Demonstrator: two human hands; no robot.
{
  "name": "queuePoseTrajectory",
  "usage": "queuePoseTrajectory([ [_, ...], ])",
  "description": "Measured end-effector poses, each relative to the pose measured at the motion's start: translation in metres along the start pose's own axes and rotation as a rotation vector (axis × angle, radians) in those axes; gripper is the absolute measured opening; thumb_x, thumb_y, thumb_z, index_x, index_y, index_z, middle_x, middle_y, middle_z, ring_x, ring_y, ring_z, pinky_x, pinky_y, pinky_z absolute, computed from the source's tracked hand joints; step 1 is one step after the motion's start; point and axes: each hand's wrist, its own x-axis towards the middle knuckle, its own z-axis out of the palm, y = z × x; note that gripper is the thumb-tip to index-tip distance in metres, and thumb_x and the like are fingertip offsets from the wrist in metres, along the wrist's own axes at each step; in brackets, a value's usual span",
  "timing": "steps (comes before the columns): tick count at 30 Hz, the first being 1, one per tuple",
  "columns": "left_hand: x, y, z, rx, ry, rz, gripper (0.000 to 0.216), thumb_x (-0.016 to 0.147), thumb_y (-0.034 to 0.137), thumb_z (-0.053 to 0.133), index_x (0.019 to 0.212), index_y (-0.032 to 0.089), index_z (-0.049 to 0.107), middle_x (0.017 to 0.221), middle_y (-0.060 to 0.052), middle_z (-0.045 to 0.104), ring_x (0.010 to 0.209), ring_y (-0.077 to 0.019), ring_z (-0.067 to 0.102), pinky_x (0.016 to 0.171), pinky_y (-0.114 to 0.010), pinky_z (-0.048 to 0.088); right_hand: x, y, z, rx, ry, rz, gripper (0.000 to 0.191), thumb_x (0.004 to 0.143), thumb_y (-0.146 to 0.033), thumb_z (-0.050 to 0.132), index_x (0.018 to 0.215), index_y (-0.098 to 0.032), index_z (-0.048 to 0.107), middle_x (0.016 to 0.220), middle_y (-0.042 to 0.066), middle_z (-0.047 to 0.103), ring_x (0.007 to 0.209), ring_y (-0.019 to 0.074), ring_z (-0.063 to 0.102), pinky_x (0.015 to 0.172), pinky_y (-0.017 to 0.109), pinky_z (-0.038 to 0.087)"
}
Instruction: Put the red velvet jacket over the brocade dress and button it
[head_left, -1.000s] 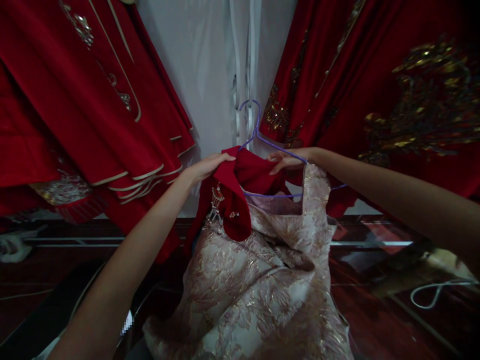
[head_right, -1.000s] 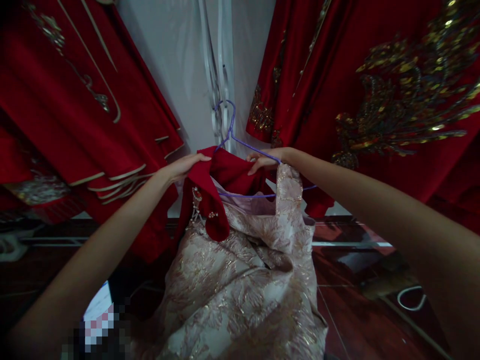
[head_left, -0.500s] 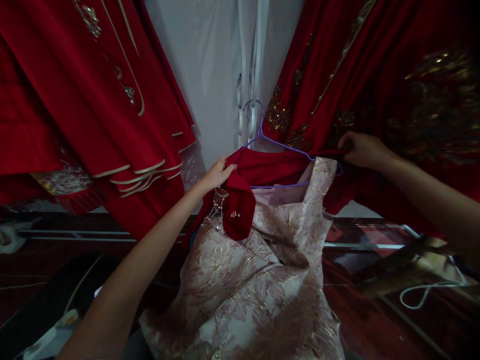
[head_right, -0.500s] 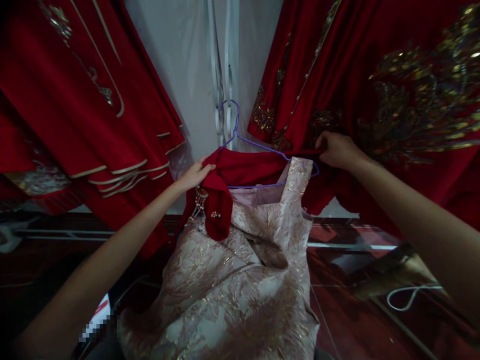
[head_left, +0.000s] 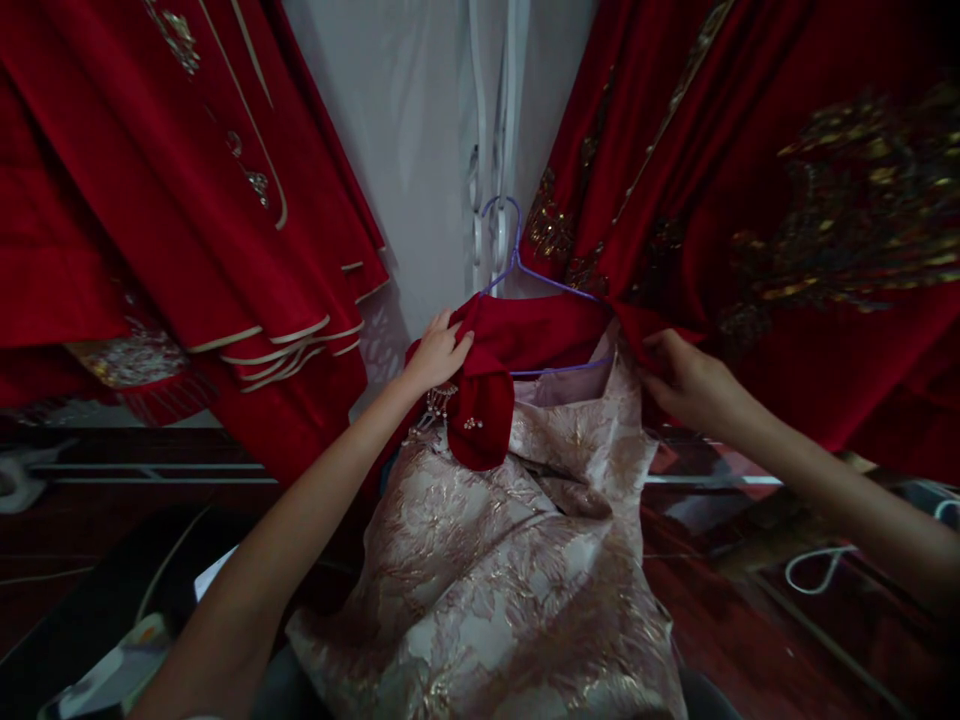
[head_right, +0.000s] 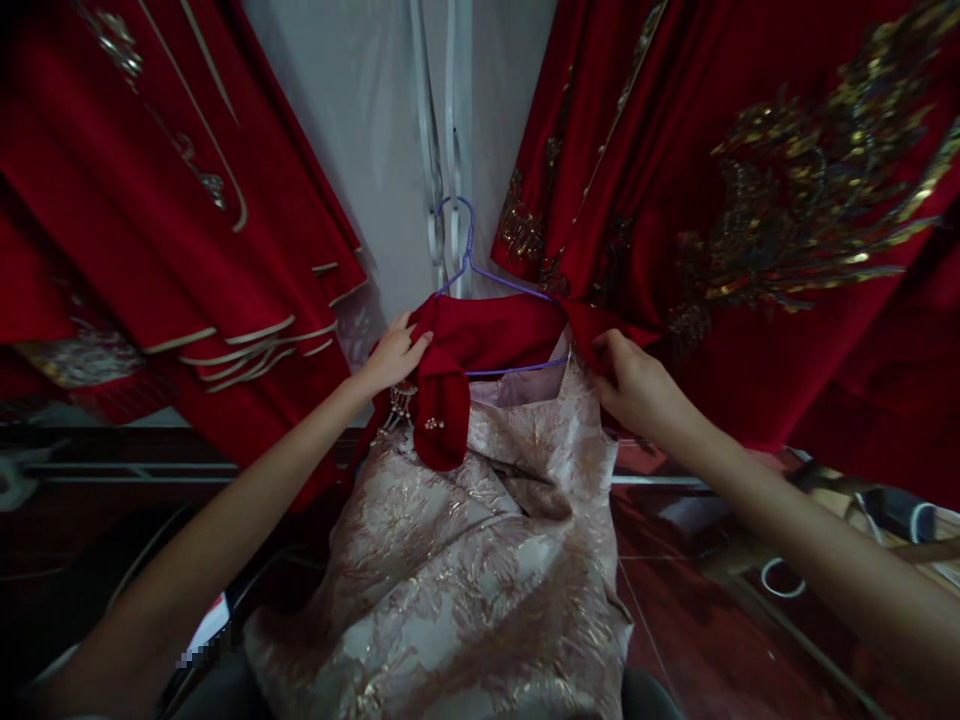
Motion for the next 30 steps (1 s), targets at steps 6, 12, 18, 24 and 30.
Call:
queuePoseTrajectory([
  [6, -0.005, 0.008, 0.007, 0.022, 0.047, -0.038, 0.037, 0.092, 0.038, 0.031, 0.098, 0.014, 0.059, 0.096, -0.011, 0.05, 0.099, -0.0235, 0.05, 0.094, -0.04, 0.041, 0.011, 0.02, 0.021, 0.269, 0.189, 0.253, 0.024, 0.086, -0.039, 0.042, 0.101, -0.021, 0.049, 0.08, 0.004, 0.06, 0.062, 0.0152, 0.053, 0.058, 0.025, 0.038],
  [12, -0.009, 0.016, 0.013, 0.015, 0.151, -0.127, 0.046, 0.093, 0.042, 0.027, 0.116, 0.01, 0.05, 0.109, -0.015, 0.051, 0.106, -0.0247, 0.05, 0.096, -0.039, 0.038, 0.04, -0.044, 0.078, 0.53, 0.059, 0.313, 0.03, 0.076, -0.035, 0.051, 0.1, -0.022, 0.041, 0.08, 0.002, 0.056, 0.063, 0.015, 0.052, 0.061, 0.026, 0.041],
  [18, -0.01, 0.006, 0.007, 0.136, 0.114, -0.078, 0.046, 0.092, 0.044, 0.026, 0.116, 0.012, 0.049, 0.113, -0.017, 0.049, 0.108, -0.0274, 0.049, 0.095, -0.043, 0.038, 0.034, -0.111, 0.082, 0.797, -0.197, 0.005, 0.053, 0.063, -0.019, 0.055, 0.108, -0.021, 0.027, 0.077, -0.003, 0.051, 0.058, 0.0108, 0.048, 0.055, 0.022, 0.039],
  [24, -0.012, 0.009, 0.012, 0.19, 0.098, -0.031, 0.041, 0.092, 0.04, 0.028, 0.111, 0.012, 0.051, 0.109, -0.016, 0.049, 0.106, -0.0268, 0.05, 0.092, -0.041, 0.041, -0.016, -0.062, 0.042, 0.165, 0.151, 0.096, 0.046, 0.069, -0.014, 0.047, 0.114, -0.022, 0.041, 0.106, 0.008, 0.055, 0.086, 0.0203, 0.055, 0.061, 0.026, 0.039],
  [30, -0.013, 0.012, 0.011, 0.206, 0.075, -0.039, 0.037, 0.092, 0.039, 0.03, 0.109, 0.013, 0.051, 0.108, -0.016, 0.05, 0.106, -0.0267, 0.051, 0.092, -0.041, 0.041, -0.05, 0.017, -0.011, -0.347, 0.152, 0.247, 0.038, 0.072, -0.016, 0.045, 0.109, -0.022, 0.051, 0.096, 0.01, 0.059, 0.092, 0.0268, 0.05, 0.055, 0.03, 0.035],
])
